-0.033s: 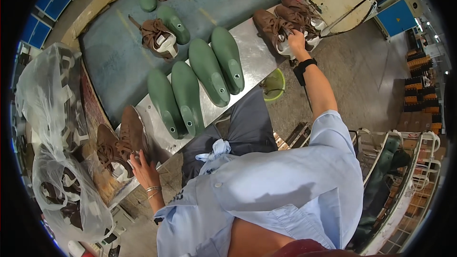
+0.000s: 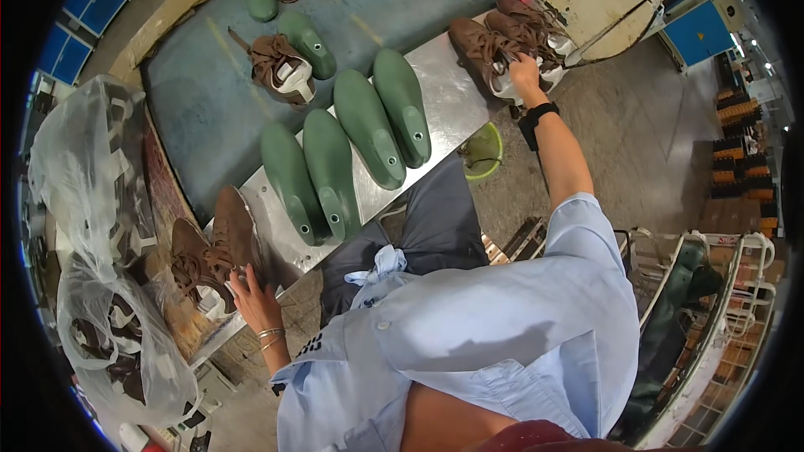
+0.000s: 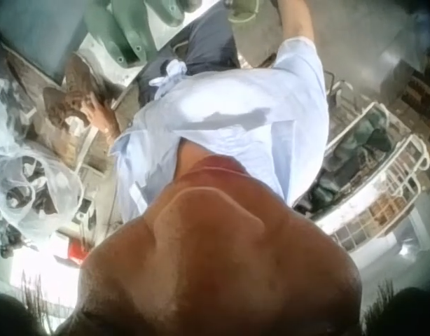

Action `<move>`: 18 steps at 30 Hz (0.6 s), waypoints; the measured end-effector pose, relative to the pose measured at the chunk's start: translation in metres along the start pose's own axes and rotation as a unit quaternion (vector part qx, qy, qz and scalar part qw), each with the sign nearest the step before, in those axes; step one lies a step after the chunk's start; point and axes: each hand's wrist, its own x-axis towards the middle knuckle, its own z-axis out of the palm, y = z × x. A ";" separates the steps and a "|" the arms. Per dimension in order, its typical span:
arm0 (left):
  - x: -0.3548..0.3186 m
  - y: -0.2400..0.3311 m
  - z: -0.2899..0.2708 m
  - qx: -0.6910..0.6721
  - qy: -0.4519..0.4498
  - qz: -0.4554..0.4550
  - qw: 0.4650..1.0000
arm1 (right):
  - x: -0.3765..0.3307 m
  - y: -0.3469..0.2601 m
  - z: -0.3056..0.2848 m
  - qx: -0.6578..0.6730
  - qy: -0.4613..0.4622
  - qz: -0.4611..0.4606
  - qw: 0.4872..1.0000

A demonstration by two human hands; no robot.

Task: Sorting green shoe lasts and matching them with corresponding brown shoe uppers on a manufacturing conveyor belt.

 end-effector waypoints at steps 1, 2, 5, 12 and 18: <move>0.000 -0.001 0.000 -0.010 0.001 0.010 1.000 | 0.007 0.012 0.002 -0.078 0.016 -0.104 0.991; -0.004 -0.003 0.000 -0.025 0.003 0.014 1.000 | 0.025 0.030 -0.007 -0.155 0.034 -0.215 0.964; -0.012 -0.001 -0.001 -0.060 -0.017 -0.017 0.998 | 0.013 0.012 -0.014 -0.173 0.015 -0.202 0.964; -0.004 -0.007 -0.010 -0.035 0.052 0.018 0.998 | -0.108 -0.059 -0.011 -0.197 0.105 -0.487 0.845; 0.008 -0.033 -0.058 -0.191 -0.026 0.003 0.981 | -0.204 -0.095 -0.002 -0.142 -0.070 -0.545 0.823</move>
